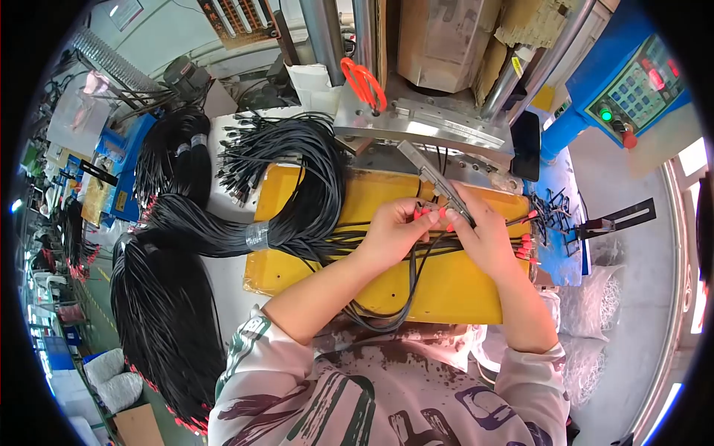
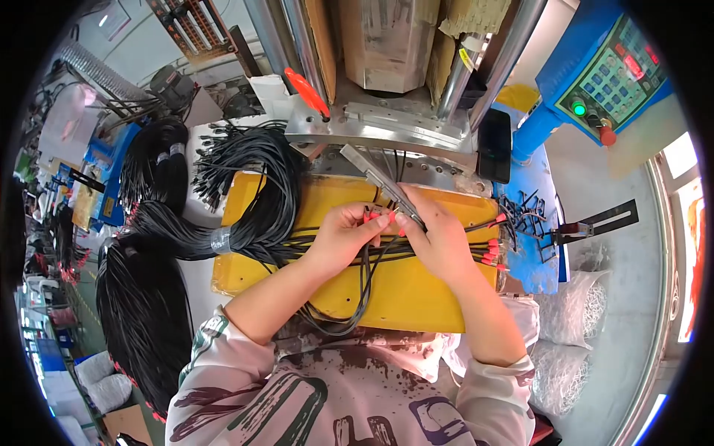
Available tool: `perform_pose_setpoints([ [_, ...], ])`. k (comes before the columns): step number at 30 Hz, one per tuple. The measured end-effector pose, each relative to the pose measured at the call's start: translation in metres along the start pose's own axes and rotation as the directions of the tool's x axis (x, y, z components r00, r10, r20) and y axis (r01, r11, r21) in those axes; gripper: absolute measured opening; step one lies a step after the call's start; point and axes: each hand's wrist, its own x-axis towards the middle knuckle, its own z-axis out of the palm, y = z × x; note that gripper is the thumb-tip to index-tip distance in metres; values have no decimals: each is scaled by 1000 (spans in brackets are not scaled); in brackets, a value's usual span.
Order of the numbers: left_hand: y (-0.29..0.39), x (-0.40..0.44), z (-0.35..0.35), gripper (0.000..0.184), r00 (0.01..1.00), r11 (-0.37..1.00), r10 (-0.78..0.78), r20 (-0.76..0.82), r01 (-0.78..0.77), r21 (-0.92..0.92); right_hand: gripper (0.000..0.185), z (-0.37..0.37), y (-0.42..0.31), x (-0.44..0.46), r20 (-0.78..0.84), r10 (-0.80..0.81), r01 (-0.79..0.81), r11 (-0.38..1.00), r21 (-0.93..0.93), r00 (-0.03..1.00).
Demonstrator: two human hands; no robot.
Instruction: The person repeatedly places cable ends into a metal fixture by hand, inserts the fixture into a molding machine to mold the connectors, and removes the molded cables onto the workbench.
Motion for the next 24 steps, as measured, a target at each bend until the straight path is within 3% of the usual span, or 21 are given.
perform_pose_setpoints([
  [1, -1, 1, -2, 20, 1000, 1000, -13, 10, 13, 13, 47, -1, -1, -1, -2, -4, 4, 1000, 3, 1000],
  [4, 9, 0, -1, 21, 998, 998, -57, 5, 57, -3, 48, -5, -1, -3, 64, 189, -199, 927, 318, 980],
  [6, 14, -2, 0, 21, 991, 989, -128, -35, 125, -79, 48, -10, -5, -3, 55, 229, -235, 933, 273, 972],
  [8, 18, -4, -2, 22, 988, 989, -147, -37, 146, -34, 49, -11, -10, -5, 33, 314, -314, 930, 193, 949],
  [10, 21, -3, -4, 23, 983, 980, -183, -36, 185, 69, 49, -10, -11, -4, 32, 302, -302, 934, 189, 953],
  [13, 15, 0, -6, 25, 990, 990, -143, -19, 143, 6, 50, -9, -9, -4, 36, 274, -275, 945, 175, 961],
  [16, 8, 0, -7, 23, 993, 993, -113, -36, 112, -29, 50, -1, 2, -7, -17, 12, -13, 999, -36, 1000],
  [17, 8, 0, -6, 22, 994, 995, -98, -56, 96, -32, 50, -2, -1, -7, -15, 11, -12, 999, -32, 1000],
  [20, 13, -1, -9, 25, 990, 992, -106, -88, 99, -83, 53, -10, -14, -3, 159, 329, -362, 889, 280, 931],
  [22, 16, 1, -5, 29, 983, 966, -171, -73, 153, -210, 54, -4, -12, -4, 119, 298, -319, 915, 248, 947],
  [24, 14, -2, -8, 32, 992, 998, -56, -113, 56, -7, 56, -4, -10, -8, 78, 223, -233, 961, 151, 972],
])
